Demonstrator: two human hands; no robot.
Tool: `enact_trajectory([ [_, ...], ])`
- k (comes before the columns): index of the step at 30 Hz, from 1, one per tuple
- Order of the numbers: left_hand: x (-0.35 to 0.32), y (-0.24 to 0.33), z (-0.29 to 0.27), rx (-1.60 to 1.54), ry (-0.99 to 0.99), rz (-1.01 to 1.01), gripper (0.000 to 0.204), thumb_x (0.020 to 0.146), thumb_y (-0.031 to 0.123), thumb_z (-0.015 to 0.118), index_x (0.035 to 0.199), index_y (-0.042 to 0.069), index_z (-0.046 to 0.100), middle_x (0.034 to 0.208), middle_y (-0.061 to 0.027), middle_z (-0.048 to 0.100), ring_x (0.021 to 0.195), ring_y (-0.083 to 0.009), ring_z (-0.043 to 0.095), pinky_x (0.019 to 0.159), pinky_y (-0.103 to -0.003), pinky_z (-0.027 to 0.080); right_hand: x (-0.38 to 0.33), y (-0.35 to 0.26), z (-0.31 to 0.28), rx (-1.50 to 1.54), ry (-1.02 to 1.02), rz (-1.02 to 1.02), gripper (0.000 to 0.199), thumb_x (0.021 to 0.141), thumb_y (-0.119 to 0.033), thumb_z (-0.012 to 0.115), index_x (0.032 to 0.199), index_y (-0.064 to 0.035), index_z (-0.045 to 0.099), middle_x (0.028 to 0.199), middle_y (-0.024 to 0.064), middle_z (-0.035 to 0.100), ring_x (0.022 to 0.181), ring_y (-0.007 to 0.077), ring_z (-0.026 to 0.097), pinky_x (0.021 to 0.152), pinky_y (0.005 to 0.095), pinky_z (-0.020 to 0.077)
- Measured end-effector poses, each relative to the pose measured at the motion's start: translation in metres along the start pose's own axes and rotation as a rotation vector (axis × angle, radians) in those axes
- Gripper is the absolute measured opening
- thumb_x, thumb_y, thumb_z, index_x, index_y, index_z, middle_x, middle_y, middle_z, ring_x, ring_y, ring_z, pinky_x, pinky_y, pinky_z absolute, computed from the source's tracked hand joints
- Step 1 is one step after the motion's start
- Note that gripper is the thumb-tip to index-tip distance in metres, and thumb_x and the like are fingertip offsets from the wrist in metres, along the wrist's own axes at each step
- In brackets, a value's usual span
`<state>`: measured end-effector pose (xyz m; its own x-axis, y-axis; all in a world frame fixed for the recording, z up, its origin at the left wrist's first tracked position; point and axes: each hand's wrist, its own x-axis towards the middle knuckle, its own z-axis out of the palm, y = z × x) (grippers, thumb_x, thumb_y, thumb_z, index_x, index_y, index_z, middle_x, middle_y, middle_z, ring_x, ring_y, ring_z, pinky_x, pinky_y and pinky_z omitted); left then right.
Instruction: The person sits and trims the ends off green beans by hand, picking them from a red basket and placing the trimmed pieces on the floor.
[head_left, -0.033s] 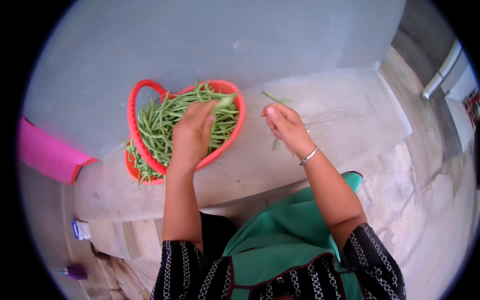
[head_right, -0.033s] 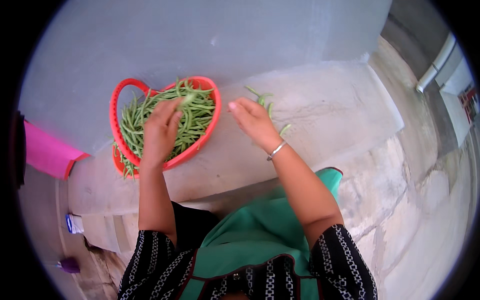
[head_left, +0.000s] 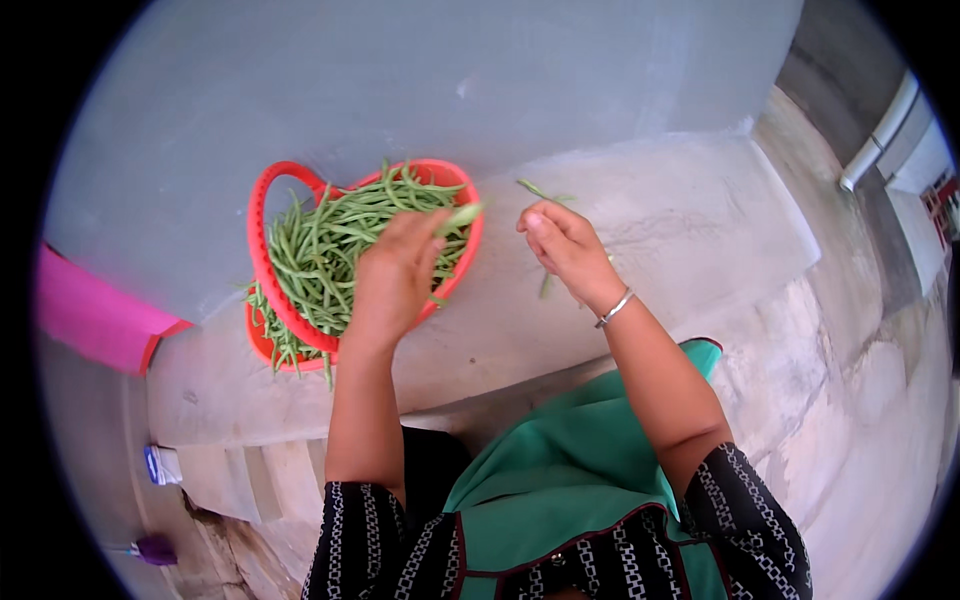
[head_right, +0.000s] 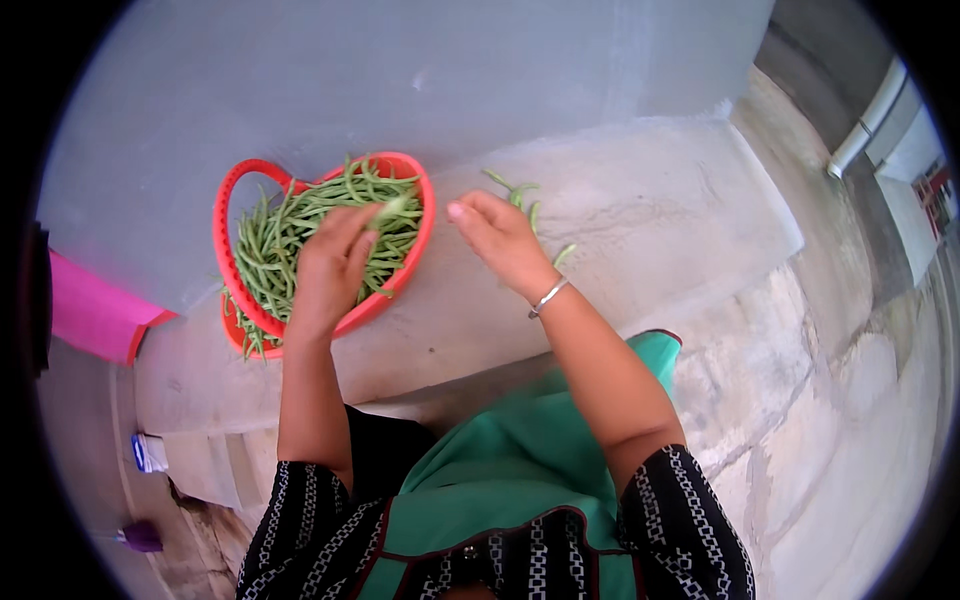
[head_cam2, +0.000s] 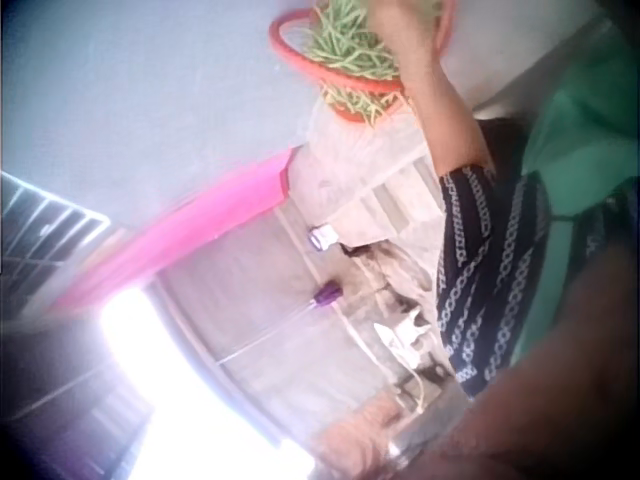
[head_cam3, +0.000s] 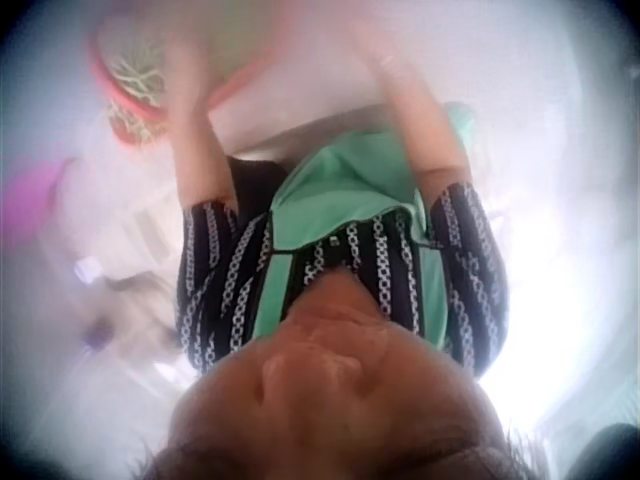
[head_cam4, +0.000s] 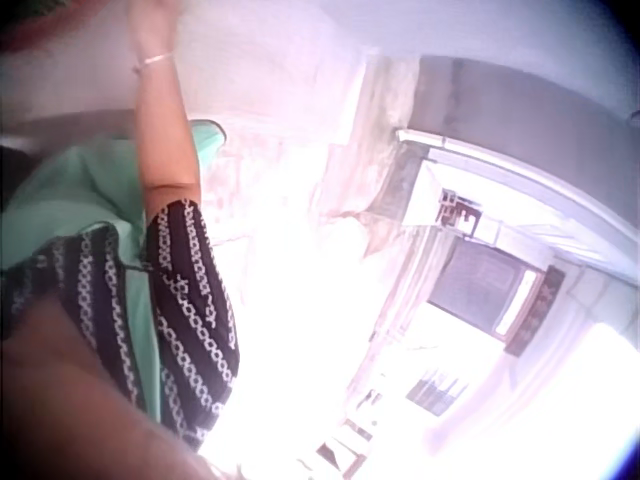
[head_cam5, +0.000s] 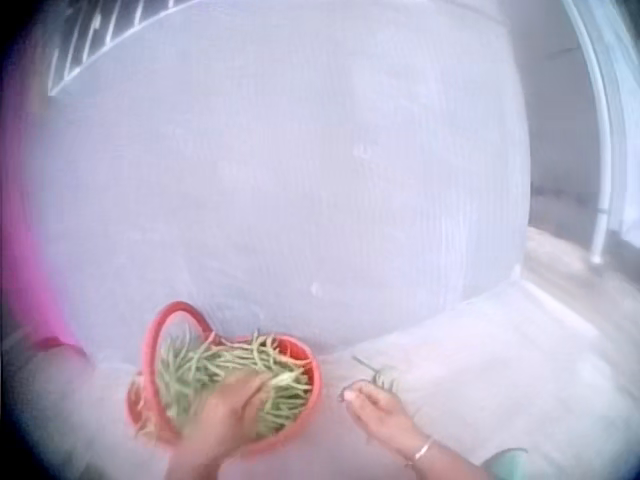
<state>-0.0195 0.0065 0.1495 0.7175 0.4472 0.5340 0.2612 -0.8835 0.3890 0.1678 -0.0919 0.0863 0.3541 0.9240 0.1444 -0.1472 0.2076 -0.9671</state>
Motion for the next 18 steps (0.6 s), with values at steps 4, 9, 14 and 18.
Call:
enact_trajectory([
  [4,-0.006,0.013,0.037,-0.142,-0.143,0.028,0.027,0.082,0.000,0.057,0.109,0.002,0.058,0.090,-0.0130,0.056,0.076,-0.0250,0.056,0.069,-0.030,0.045,-0.005,0.000,-0.017,-0.329,-0.030,-0.094,0.030,0.092,-0.033,0.051,0.076,-0.0073,0.049,0.061,-0.0056,0.039,0.058,0.0038,0.035,0.052,0.0201,0.0311],
  [9,-0.007,0.014,0.062,-0.421,-0.192,-0.070,0.025,0.084,0.005,0.057,0.108,0.002,0.056,0.087,-0.0091,0.055,0.065,-0.0198,0.054,0.058,-0.029,0.044,-0.012,-0.004,-0.021,0.059,-0.024,0.025,0.028,0.094,-0.032,0.049,0.079,-0.0091,0.049,0.061,-0.0044,0.041,0.054,0.0035,0.032,0.044,0.0185,0.0253],
  [14,-0.014,0.012,0.085,-0.824,-0.094,-0.335,0.025,0.087,0.004,0.055,0.112,0.001,0.055,0.091,-0.0030,0.057,0.060,-0.0058,0.046,0.052,-0.020,0.039,-0.014,-0.007,-0.015,0.432,-0.020,0.163,0.026,0.091,-0.029,0.050,0.075,-0.0091,0.049,0.061,-0.0019,0.044,0.050,0.0057,0.032,0.043,0.0203,0.0240],
  [18,-0.008,-0.004,0.067,-0.857,0.154,-0.347,0.027,0.089,0.005,0.054,0.116,0.001,0.054,0.095,-0.0041,0.059,0.058,-0.0037,0.045,0.051,-0.018,0.039,-0.012,0.003,-0.038,0.430,0.009,0.217,0.024,0.090,-0.029,0.049,0.078,-0.0080,0.051,0.064,-0.0007,0.046,0.050,0.0062,0.032,0.042,0.0205,0.0230],
])
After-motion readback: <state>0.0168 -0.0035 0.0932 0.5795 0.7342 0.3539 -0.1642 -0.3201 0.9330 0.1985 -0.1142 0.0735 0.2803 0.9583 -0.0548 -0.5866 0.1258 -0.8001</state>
